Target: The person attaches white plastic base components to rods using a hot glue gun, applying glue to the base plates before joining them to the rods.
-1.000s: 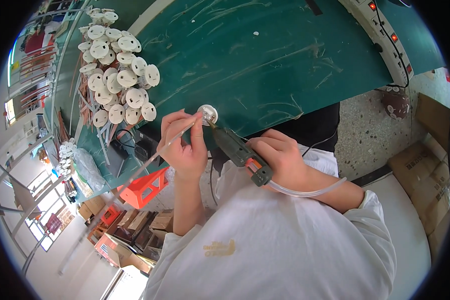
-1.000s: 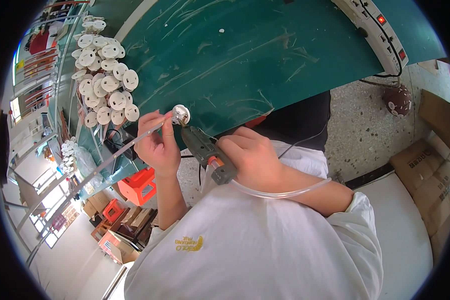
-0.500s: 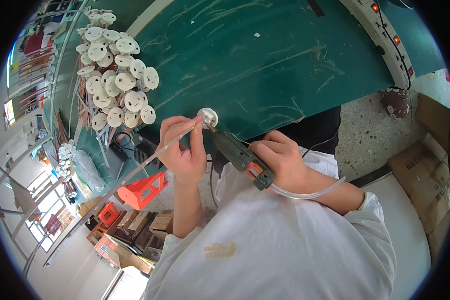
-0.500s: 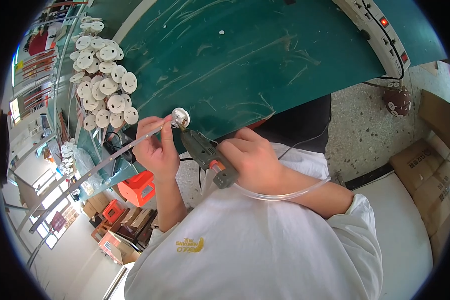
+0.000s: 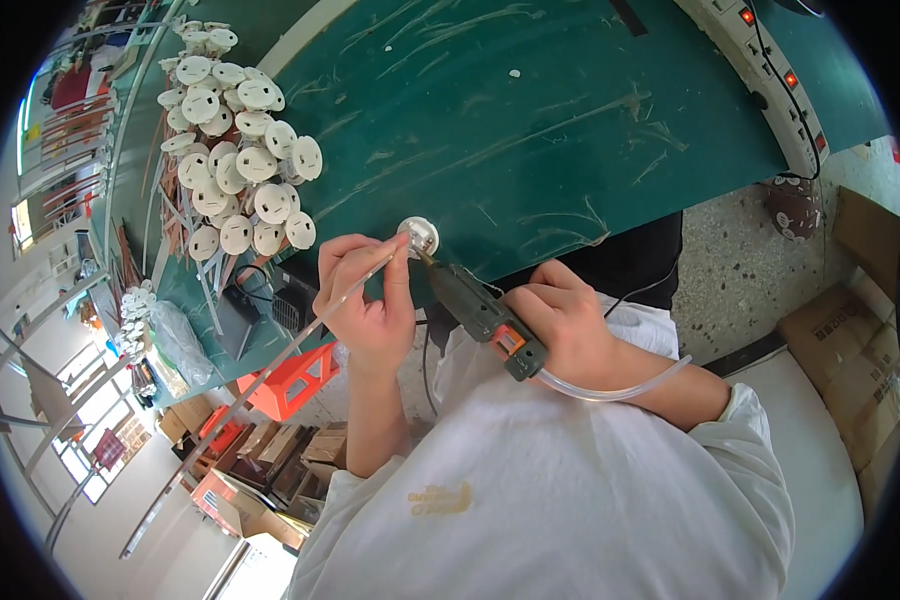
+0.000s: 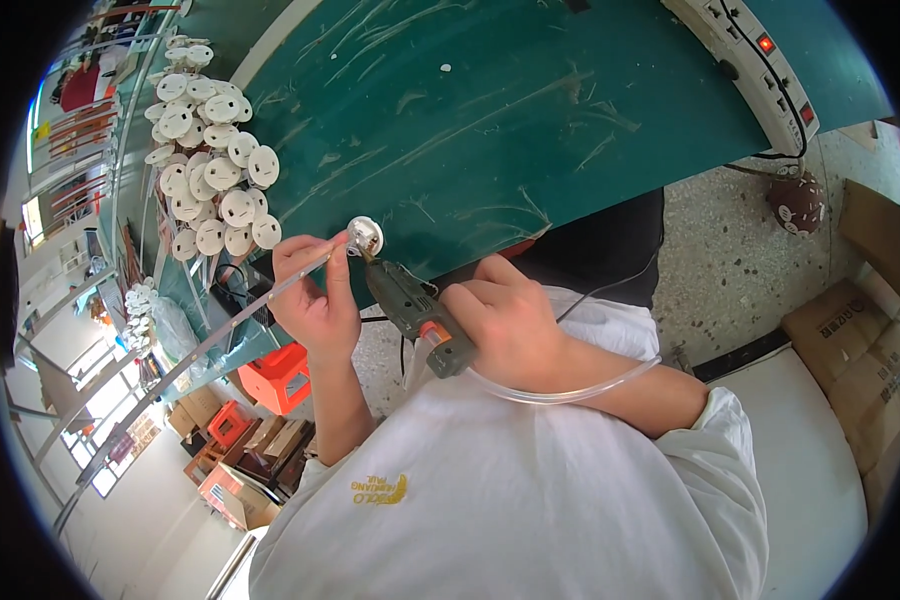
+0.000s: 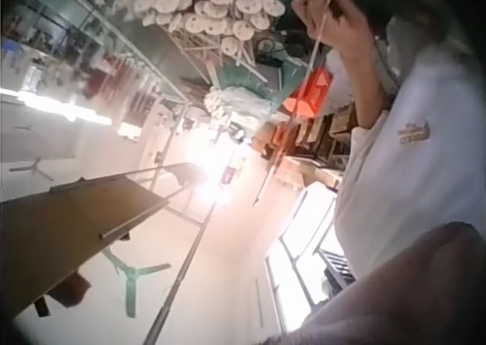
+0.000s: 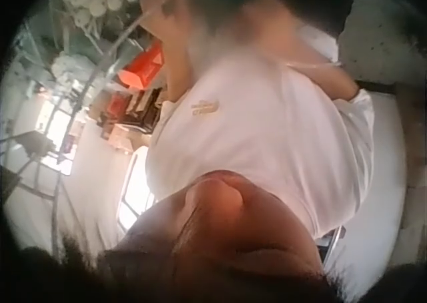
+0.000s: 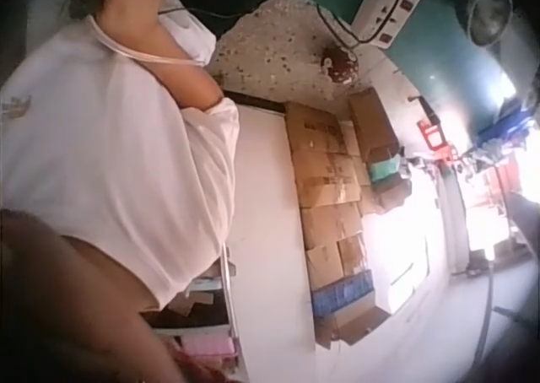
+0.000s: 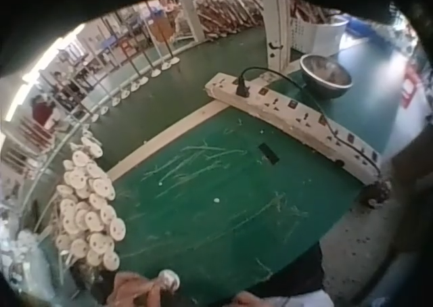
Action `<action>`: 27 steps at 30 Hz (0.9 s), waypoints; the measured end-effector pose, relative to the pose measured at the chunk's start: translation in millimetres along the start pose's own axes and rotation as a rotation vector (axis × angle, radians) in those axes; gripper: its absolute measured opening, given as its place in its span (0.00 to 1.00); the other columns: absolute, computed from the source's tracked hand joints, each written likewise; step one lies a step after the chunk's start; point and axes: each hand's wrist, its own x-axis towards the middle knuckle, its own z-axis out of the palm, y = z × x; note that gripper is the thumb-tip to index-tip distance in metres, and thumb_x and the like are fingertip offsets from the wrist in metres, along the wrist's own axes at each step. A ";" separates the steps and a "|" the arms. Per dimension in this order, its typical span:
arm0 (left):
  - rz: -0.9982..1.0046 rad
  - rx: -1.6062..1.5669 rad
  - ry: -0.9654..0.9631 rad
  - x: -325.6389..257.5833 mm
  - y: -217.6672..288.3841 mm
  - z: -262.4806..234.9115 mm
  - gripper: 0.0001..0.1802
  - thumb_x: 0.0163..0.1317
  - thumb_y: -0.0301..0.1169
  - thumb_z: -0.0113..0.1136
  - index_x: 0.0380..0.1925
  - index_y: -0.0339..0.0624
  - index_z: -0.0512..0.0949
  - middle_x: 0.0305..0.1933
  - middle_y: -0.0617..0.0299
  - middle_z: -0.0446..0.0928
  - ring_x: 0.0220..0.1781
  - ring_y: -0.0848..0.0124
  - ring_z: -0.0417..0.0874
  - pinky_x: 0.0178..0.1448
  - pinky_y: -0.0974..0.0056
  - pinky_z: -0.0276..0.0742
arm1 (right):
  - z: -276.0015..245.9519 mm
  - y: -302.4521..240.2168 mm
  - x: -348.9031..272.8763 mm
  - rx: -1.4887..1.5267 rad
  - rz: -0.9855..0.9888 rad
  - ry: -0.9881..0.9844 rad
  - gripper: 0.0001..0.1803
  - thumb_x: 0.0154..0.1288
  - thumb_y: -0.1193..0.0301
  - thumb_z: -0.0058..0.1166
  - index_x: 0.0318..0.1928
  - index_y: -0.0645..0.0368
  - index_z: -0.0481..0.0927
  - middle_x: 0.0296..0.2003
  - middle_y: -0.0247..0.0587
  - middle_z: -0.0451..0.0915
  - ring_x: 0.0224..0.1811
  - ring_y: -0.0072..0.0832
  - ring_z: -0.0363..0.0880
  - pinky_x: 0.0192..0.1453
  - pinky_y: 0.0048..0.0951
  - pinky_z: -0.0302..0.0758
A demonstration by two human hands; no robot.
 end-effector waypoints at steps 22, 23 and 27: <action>0.008 -0.005 -0.002 1.0 -2.9 -1.9 0.11 0.55 0.15 0.69 0.38 0.38 0.81 0.34 0.59 0.86 0.36 0.64 0.79 0.37 0.65 0.76 | 5.2 -2.7 0.9 0.068 0.035 0.099 0.15 0.36 0.74 0.69 0.28 0.61 0.80 0.20 0.41 0.75 0.23 0.40 0.70 0.27 0.37 0.70; 0.000 -0.014 -0.001 0.0 -2.9 -0.9 0.11 0.55 0.15 0.69 0.37 0.38 0.81 0.34 0.59 0.86 0.36 0.64 0.80 0.37 0.65 0.76 | 4.5 -2.8 0.3 0.064 0.041 0.094 0.15 0.36 0.74 0.69 0.28 0.61 0.80 0.20 0.41 0.75 0.23 0.40 0.70 0.27 0.37 0.70; 0.023 0.011 -0.005 1.3 -2.2 -2.3 0.10 0.56 0.16 0.69 0.37 0.38 0.82 0.34 0.59 0.86 0.36 0.65 0.80 0.37 0.65 0.77 | 4.9 -2.6 0.0 0.059 0.033 0.097 0.15 0.35 0.73 0.70 0.27 0.60 0.80 0.20 0.41 0.75 0.23 0.40 0.70 0.27 0.37 0.69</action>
